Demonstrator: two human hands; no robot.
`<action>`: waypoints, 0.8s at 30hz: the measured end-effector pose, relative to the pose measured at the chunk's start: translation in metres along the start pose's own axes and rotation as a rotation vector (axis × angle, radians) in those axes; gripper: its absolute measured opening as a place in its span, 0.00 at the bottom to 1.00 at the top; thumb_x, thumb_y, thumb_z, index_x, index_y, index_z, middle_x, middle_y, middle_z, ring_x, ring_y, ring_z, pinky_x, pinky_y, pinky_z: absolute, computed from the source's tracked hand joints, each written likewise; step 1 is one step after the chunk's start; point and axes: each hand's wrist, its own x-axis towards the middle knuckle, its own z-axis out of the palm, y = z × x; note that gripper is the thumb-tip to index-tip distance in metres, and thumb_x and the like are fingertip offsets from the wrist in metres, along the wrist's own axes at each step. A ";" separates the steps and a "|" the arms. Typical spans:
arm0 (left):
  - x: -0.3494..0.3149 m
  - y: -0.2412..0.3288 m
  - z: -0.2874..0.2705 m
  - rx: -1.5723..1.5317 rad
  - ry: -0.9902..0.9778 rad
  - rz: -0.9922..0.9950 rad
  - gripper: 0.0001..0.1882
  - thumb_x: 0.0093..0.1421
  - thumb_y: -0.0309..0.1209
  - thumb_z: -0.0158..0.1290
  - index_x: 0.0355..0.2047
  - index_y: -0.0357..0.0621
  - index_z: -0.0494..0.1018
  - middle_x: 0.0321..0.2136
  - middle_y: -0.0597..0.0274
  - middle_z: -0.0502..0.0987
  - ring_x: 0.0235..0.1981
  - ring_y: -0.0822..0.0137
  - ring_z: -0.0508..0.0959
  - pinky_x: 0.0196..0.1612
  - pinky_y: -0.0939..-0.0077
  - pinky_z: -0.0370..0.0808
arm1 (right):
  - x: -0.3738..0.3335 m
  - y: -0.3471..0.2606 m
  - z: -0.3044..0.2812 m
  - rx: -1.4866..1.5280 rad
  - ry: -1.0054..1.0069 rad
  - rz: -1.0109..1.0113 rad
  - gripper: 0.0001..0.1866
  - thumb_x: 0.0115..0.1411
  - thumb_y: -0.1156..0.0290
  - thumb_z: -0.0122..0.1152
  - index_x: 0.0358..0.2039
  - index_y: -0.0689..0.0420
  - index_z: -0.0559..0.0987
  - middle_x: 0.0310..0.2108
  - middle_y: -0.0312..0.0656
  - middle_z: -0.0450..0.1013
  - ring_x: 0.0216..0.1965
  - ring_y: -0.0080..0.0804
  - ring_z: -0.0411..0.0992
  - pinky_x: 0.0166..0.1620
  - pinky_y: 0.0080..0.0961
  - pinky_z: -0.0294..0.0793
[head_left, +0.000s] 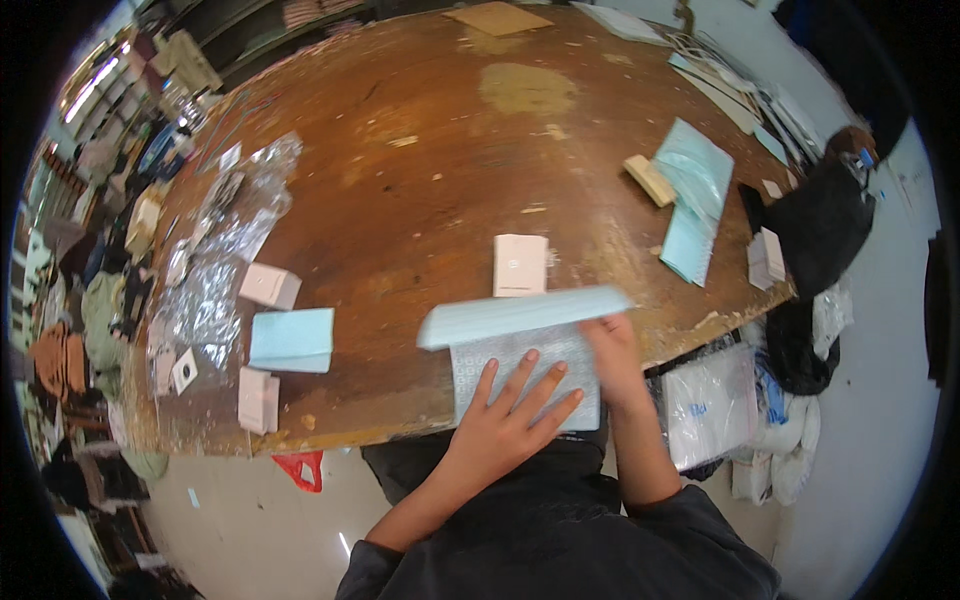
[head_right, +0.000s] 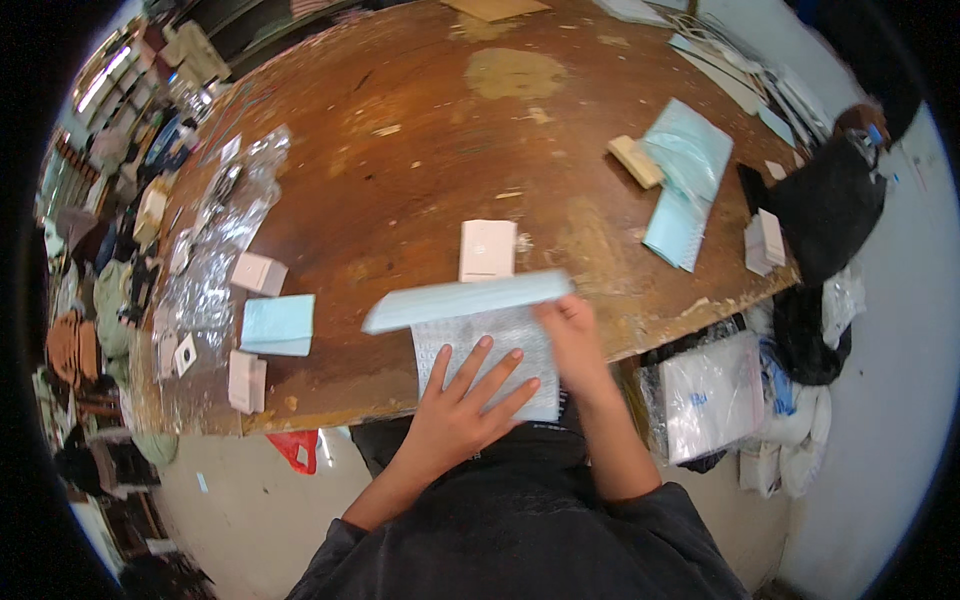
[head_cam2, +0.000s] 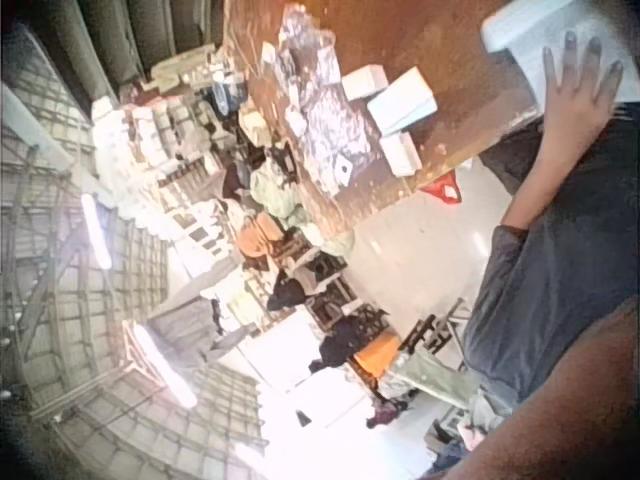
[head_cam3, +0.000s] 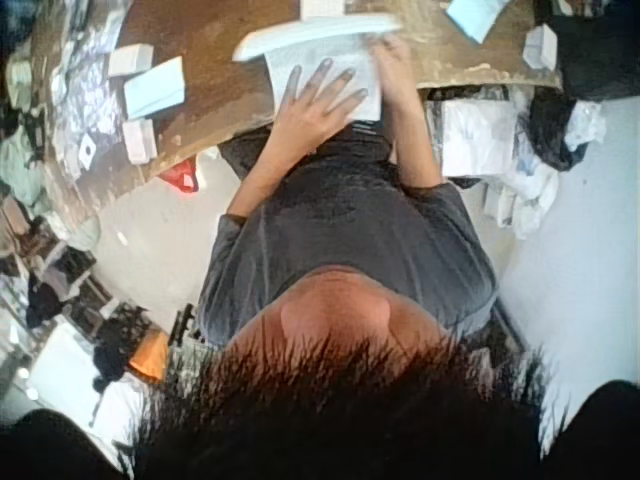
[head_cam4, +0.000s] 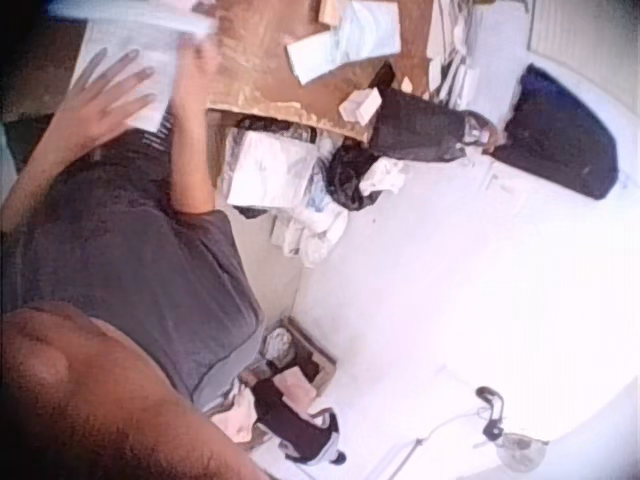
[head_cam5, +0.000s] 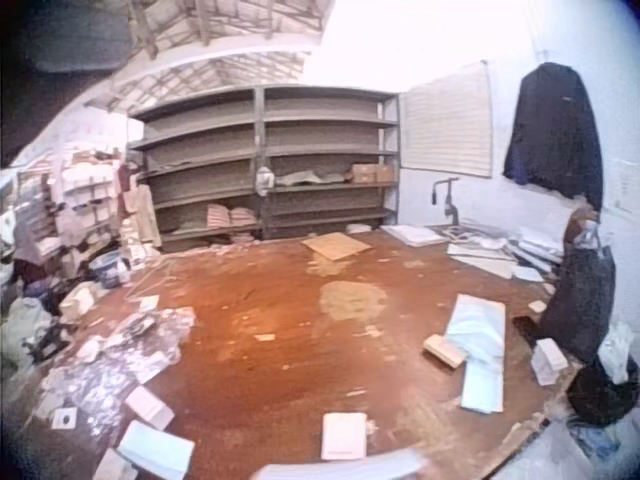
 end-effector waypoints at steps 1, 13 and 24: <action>0.007 0.006 0.001 -0.040 0.011 0.026 0.25 0.57 0.43 0.56 0.56 0.61 0.71 0.61 0.65 0.68 0.64 0.54 0.64 0.62 0.45 0.61 | 0.003 -0.008 -0.020 0.132 0.039 -0.079 0.09 0.64 0.71 0.55 0.41 0.60 0.79 0.36 0.37 0.77 0.34 0.20 0.74 0.37 0.20 0.73; 0.045 0.032 0.024 -0.183 -0.038 0.143 0.22 0.55 0.43 0.61 0.51 0.60 0.74 0.60 0.65 0.67 0.65 0.56 0.63 0.63 0.46 0.60 | 0.175 -0.155 -0.293 -0.561 0.540 -0.263 0.13 0.63 0.70 0.56 0.38 0.70 0.78 0.32 0.46 0.77 0.31 0.31 0.76 0.35 0.31 0.73; 0.045 0.020 0.032 -0.264 -0.079 -0.010 0.20 0.52 0.40 0.64 0.46 0.58 0.78 0.58 0.64 0.69 0.64 0.52 0.63 0.64 0.40 0.54 | 0.175 -0.080 -0.196 -1.866 0.227 -0.499 0.38 0.58 0.52 0.60 0.67 0.41 0.59 0.70 0.48 0.48 0.68 0.55 0.50 0.60 0.68 0.55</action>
